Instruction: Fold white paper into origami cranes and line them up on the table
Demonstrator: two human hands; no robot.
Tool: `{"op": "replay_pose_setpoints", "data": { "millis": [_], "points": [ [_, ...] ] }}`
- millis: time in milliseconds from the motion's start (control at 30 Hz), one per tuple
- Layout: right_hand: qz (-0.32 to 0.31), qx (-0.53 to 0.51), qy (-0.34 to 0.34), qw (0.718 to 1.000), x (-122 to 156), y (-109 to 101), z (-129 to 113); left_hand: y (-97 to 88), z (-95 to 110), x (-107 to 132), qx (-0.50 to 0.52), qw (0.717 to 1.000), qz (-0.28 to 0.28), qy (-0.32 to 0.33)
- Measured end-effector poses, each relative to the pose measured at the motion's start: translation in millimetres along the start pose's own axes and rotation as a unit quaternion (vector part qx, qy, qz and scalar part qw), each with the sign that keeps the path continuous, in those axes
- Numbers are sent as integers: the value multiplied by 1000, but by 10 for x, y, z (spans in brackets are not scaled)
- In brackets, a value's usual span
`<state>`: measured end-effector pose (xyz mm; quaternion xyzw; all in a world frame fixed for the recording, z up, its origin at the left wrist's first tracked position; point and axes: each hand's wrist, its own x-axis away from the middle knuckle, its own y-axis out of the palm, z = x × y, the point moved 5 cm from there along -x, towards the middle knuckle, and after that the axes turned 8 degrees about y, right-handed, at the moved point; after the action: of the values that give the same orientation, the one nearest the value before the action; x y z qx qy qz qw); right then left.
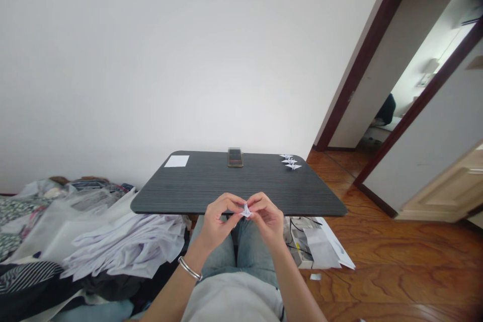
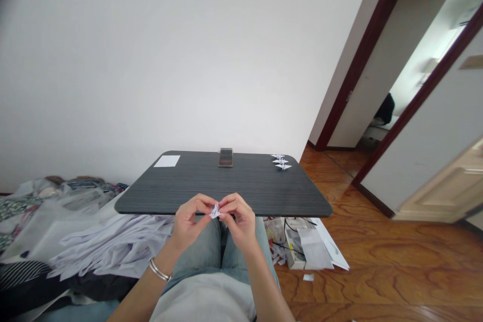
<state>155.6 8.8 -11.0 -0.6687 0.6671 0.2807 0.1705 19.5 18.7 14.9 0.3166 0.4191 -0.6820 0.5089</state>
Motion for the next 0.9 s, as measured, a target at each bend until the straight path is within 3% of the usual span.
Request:
{"op": "replay_pose_setpoints", "data": {
  "millis": [467,733,900],
  "points": [
    [-17,-13,-26,999,-25,-2,-45,-35,30,-16,-5,1000,4,10],
    [4,-80,28,996,-32,17,16,-32,-25,-7,23,999,35,-33],
    [-1,-65,46,997,-32,28,19,-37,-39,-9,25,997,37,-61]
  ]
}}
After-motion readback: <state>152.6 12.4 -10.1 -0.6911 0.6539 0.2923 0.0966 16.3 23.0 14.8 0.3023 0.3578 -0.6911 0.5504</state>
